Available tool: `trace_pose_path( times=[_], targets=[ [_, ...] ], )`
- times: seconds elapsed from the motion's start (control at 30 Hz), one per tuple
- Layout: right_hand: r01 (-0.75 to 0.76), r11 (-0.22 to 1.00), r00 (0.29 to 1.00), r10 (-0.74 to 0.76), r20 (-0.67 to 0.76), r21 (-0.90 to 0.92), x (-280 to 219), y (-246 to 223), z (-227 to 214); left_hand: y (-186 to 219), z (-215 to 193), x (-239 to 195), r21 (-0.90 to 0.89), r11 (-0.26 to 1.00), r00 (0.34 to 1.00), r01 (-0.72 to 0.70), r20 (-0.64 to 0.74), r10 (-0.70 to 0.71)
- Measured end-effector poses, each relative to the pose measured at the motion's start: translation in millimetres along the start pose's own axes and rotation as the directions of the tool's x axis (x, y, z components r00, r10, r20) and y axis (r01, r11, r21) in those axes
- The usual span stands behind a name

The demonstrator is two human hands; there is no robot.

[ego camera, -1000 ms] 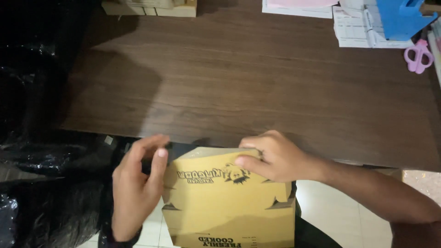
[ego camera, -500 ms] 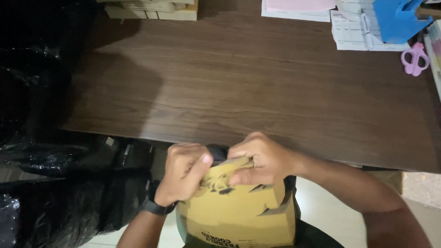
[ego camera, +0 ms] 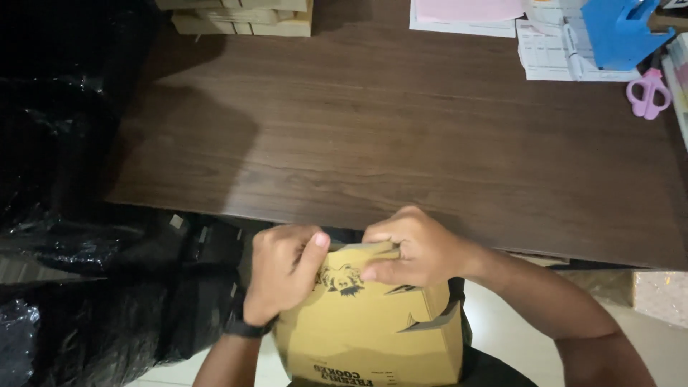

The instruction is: Folding cardboard box flaps and stacking them in a workspace.

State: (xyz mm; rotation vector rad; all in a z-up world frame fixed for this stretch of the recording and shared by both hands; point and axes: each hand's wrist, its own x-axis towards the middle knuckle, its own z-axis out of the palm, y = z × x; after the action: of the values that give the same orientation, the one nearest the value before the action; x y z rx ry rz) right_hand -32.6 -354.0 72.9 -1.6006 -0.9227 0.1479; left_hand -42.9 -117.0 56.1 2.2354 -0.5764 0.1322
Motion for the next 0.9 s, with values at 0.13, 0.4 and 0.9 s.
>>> trace_pose_path(
  times=[0.13,0.4,0.9],
  targets=[
    [0.03,0.983,0.997,-0.042,0.061,0.178,-5,24,3,-14,16,6,-0.461,0.858,0.974,-0.227,-0.096,0.206],
    [-0.052,0.978,0.994,0.07,0.084,-0.201,-4,-3,-3,20,-5,-16,0.33,0.927,0.984,0.177,-0.091,-0.155],
    [-0.034,0.991,0.991,0.051,0.127,-0.127,-5,-11,-2,21,-10,-24,0.26,0.964,0.988,0.06,-0.152,-0.021]
  ],
)
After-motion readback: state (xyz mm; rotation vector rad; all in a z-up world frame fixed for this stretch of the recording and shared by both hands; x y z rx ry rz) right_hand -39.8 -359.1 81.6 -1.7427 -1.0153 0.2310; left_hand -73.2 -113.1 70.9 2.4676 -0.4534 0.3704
